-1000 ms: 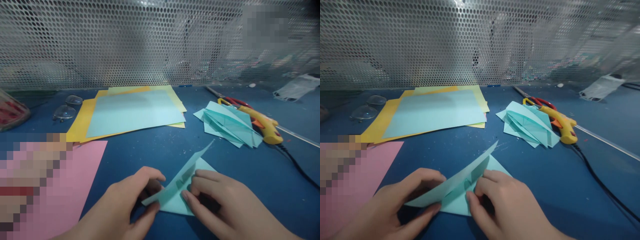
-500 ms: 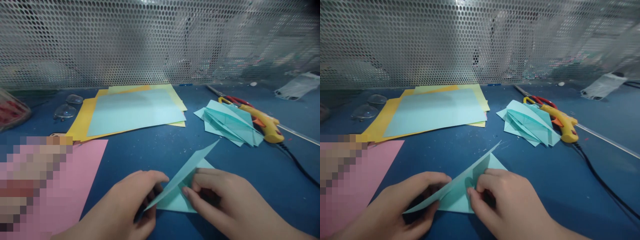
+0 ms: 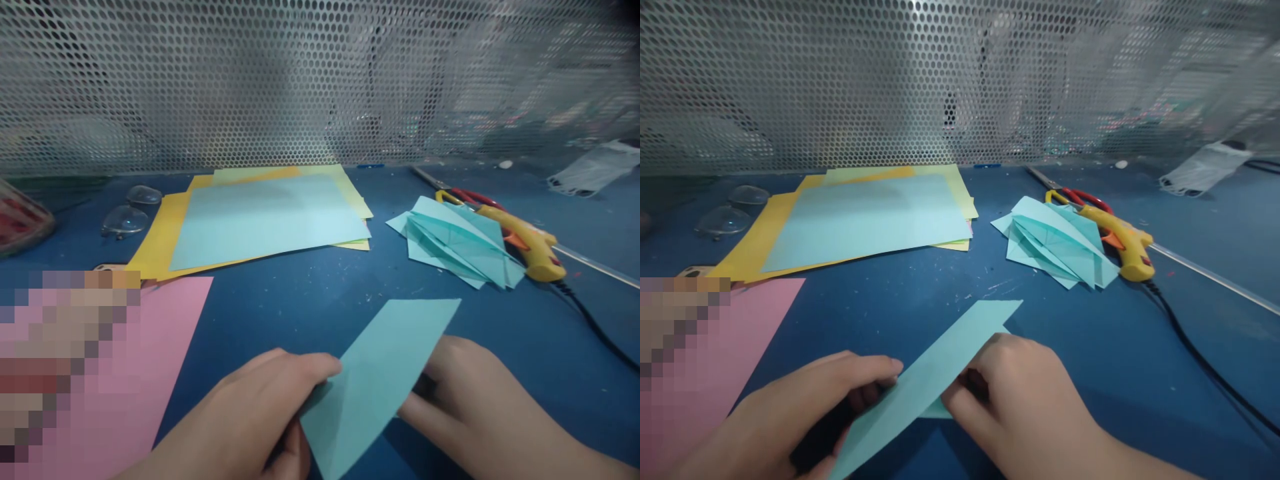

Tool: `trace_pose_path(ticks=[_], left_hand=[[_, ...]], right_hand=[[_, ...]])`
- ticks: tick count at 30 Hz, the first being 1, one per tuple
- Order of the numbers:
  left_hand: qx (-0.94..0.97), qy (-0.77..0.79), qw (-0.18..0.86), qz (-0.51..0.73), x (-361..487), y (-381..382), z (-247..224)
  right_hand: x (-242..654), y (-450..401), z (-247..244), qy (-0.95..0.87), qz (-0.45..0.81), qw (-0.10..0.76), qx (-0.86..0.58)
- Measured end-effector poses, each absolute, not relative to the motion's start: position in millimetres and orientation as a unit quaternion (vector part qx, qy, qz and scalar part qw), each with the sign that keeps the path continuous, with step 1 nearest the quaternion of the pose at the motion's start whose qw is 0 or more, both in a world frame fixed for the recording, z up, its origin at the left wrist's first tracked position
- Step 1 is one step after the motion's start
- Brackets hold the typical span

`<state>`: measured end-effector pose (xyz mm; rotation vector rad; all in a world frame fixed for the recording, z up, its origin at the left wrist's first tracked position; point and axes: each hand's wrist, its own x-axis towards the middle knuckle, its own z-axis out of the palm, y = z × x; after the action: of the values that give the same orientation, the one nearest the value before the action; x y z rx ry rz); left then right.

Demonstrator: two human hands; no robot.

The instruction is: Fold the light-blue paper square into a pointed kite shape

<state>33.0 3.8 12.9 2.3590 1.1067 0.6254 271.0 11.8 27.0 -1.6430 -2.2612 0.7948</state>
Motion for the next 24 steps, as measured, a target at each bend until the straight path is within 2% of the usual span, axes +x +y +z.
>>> trace_pose_path(ticks=[3,7,16,24], left_hand=[[0.85,0.417,0.219,0.237,35.8,5.2,13.1],[0.831,0.424,0.272,0.234,35.5,7.0,16.0],[0.817,0.423,0.326,0.216,35.3,7.6,18.1],[0.85,0.393,0.28,0.212,31.5,4.3,13.8]], right_hand=[[271.1,11.8,26.5,-0.773,0.266,0.113,-0.564],[272.2,11.2,22.1,-0.772,0.259,0.092,-0.573],[271.8,9.1,17.0,-0.791,0.205,0.119,-0.565],[270.9,6.9,20.3,-0.789,0.197,0.113,-0.57]])
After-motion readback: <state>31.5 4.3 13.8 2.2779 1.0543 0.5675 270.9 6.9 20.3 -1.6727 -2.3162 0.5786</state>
